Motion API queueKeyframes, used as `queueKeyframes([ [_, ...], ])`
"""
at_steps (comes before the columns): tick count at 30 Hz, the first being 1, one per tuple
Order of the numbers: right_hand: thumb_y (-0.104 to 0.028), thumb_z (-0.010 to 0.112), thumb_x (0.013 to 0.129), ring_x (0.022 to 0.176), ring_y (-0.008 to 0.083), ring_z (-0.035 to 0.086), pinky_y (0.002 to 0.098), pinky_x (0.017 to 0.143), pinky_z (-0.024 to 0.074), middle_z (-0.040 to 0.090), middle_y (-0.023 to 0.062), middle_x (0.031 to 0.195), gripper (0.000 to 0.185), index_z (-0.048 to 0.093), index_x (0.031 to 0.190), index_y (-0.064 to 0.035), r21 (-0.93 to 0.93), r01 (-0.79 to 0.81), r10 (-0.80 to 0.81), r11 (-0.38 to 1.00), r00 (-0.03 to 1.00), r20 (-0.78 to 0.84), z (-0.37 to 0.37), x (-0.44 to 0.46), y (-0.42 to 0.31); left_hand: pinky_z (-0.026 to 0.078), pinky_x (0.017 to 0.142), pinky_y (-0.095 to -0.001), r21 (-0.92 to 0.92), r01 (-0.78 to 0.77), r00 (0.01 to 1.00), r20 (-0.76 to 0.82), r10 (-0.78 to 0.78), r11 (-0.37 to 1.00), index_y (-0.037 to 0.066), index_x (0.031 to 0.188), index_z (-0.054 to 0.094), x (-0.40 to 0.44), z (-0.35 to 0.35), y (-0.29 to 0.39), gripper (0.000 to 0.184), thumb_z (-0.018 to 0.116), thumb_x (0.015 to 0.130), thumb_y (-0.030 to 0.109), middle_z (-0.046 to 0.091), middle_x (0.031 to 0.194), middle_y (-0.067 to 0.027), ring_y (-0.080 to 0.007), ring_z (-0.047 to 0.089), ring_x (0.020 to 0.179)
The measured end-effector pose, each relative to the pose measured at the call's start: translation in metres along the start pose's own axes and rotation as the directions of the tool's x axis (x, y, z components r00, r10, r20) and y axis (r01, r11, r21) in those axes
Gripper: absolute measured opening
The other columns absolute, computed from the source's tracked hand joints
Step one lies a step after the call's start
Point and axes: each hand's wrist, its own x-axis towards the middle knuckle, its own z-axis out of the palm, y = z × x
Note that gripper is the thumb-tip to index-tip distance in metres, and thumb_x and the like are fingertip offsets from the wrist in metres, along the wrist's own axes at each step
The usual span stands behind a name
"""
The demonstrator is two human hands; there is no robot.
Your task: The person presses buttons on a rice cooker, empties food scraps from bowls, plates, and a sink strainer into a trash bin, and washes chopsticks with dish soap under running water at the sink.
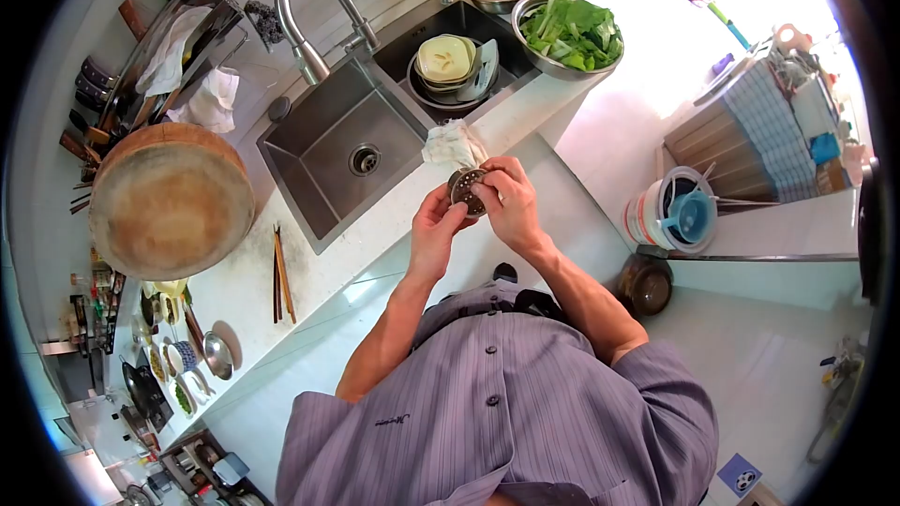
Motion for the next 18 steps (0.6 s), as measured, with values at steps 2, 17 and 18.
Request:
queueKeyframes([
  [2, -0.001, 0.072, 0.083, 0.09, 0.029, 0.066, 0.0353, 0.078, 0.054, 0.065, 0.0136, 0.103, 0.008, 0.065, 0.086, 0.0012, 0.043, -0.034, 0.034, 0.999, 0.999, -0.006, -0.004, 0.006, -0.003, 0.058, 0.092, -0.0381, 0.018, -0.003, 1.0, -0.009, 0.003, 1.0, 0.001, 0.137, 0.051, 0.0, -0.001, 0.0, 0.038, 0.054, 0.1, 0.003, 0.065, 0.124, -0.009, -0.0185, 0.066, 0.108],
  [17, -0.004, 0.058, 0.099, 0.083, 0.015, 0.068, 0.0278, 0.077, 0.0566, 0.072, 0.0081, 0.093, 0.014, 0.069, 0.102, 0.0041, 0.589, -0.456, 0.48, 0.667, 0.868, 0.129, -0.032, -0.007, -0.027, 0.06, 0.089, -0.0367, -0.08, 0.1, 0.993, 0.065, -0.095, 0.992, 0.003, 0.132, 0.056, -0.017, -0.031, 0.004, 0.033, 0.06, 0.099, 0.006, 0.068, 0.119, -0.0075, -0.0173, 0.068, 0.104],
  [18, -0.004, 0.058, 0.099, 0.083, 0.015, 0.068, 0.0278, 0.077, 0.0566, 0.072, 0.0081, 0.093, 0.014, 0.069, 0.102, 0.0041, 0.595, -0.452, 0.491, 0.665, 0.864, 0.107, -0.034, -0.014, -0.025, 0.06, 0.088, -0.0354, -0.085, 0.12, 0.991, 0.061, -0.115, 0.989, 0.002, 0.133, 0.055, -0.018, -0.034, 0.006, 0.036, 0.061, 0.098, 0.005, 0.067, 0.12, -0.0073, -0.0164, 0.068, 0.103],
])
